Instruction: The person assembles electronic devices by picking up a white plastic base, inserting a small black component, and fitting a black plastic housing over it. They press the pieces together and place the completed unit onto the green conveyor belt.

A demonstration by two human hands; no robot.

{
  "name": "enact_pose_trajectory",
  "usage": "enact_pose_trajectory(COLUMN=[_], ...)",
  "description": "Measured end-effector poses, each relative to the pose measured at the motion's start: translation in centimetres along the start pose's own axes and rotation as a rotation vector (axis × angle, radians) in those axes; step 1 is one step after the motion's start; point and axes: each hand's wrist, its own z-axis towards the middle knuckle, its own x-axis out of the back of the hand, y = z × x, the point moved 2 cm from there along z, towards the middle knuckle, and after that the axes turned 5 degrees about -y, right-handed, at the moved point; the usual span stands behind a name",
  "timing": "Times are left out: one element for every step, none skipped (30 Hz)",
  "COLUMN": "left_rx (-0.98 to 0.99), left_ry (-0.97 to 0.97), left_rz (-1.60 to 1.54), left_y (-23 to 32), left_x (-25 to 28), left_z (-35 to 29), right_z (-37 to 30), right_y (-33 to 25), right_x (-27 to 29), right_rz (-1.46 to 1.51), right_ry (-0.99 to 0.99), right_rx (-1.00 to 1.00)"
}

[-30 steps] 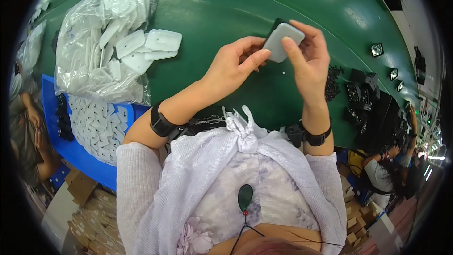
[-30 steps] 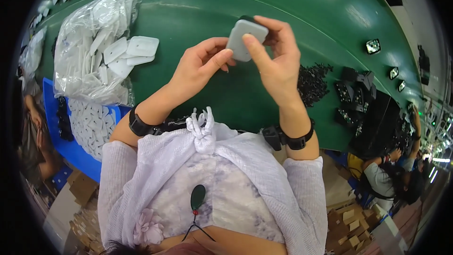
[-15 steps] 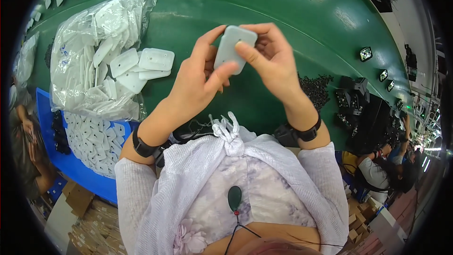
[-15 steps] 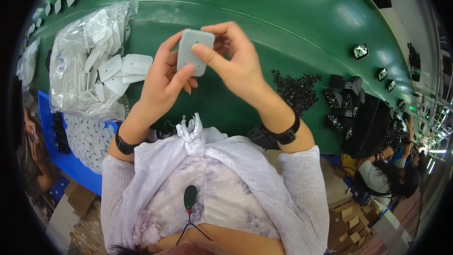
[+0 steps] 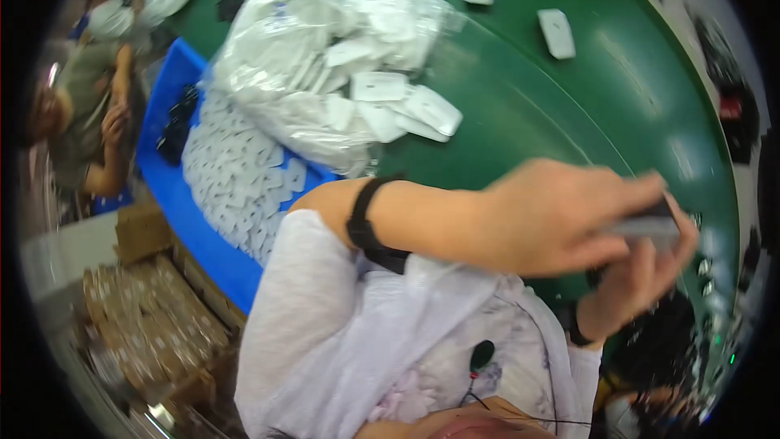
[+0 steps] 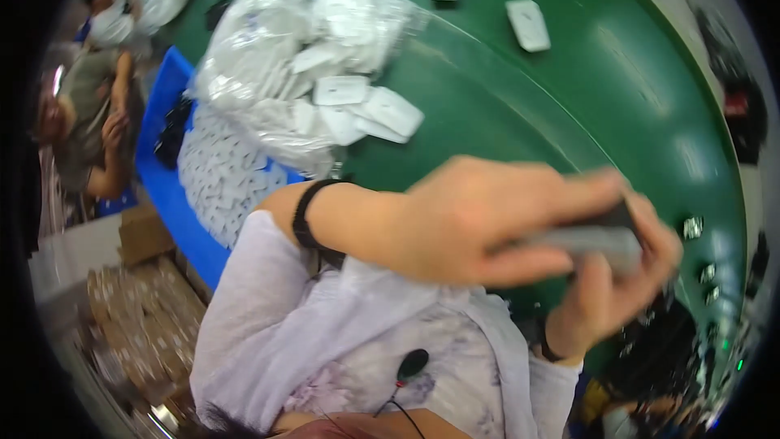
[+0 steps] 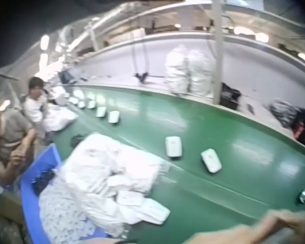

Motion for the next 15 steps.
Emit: enact_pose_trajectory(left_rx=[-0.093, -0.151, -0.150, -0.155, -0.151, -0.220, -0.287, -0.289, -0.344, -0.397, -0.396, -0.400, -0.404, -0.406, -0.409], left_ry=[-0.035, 0.026, -0.008, -0.043, -0.031, 0.036, 0.103, 0.103, 0.112, 0.119, 0.118, 0.104, 0.090, 0.088, 0.082], left_rz=[0.024, 0.054, 0.015, -0.035, -0.010, 0.036, 0.080, 0.082, 0.102, 0.121, 0.128, 0.104, 0.081, 0.081, 0.100], left_y=[1.4, 2.5, 3.4, 4.1, 4.5, 4.9, 5.3, 5.5, 5.9, 6.2, 6.4, 6.4, 6.3, 6.3, 6.2], left_x=[-0.5, -1.2, -1.3, -1.4, -1.9, -2.3, -2.5, -2.7, -2.7, -2.7, -2.8, -2.9, -2.9, -3.0, -3.2], left_z=[1.6, 2.0, 2.3, 2.4, 2.3, 2.4, 2.4, 2.5, 2.5, 2.5, 2.5, 2.6, 2.7, 2.8, 2.8], right_z=[-0.4, -0.8, -1.1, -1.4, -1.7, -1.8, -2.0, -2.1, -2.2, -2.3, -2.3, -2.3, -2.3, -2.2, -2.2], right_y=[-0.7, -0.7, -1.7, -2.1, -2.3, -2.7, -3.2, -3.3, -3.7, -3.9, -4.1, -4.1, -4.4, -4.4, -4.6], right_x=[2.0, 3.5, 4.9, 5.6, 5.6, 5.5, 5.6, 5.6, 5.6, 5.6, 5.8, 5.7, 5.7, 5.6, 5.6], right_rz=[-0.021, -0.017, -0.176, -0.183, -0.183, -0.196, -0.210, -0.218, -0.220, -0.220, -0.219, -0.221, -0.223, -0.216, -0.216], right_ry=[0.020, 0.014, -0.118, -0.117, -0.106, -0.093, -0.073, -0.065, -0.049, -0.041, -0.032, -0.024, -0.014, -0.014, -0.006], right_rx=[0.090, 0.185, 0.222, 0.295, 0.345, 0.382, 0.408, 0.421, 0.440, 0.453, 0.461, 0.472, 0.479, 0.482, 0.488])
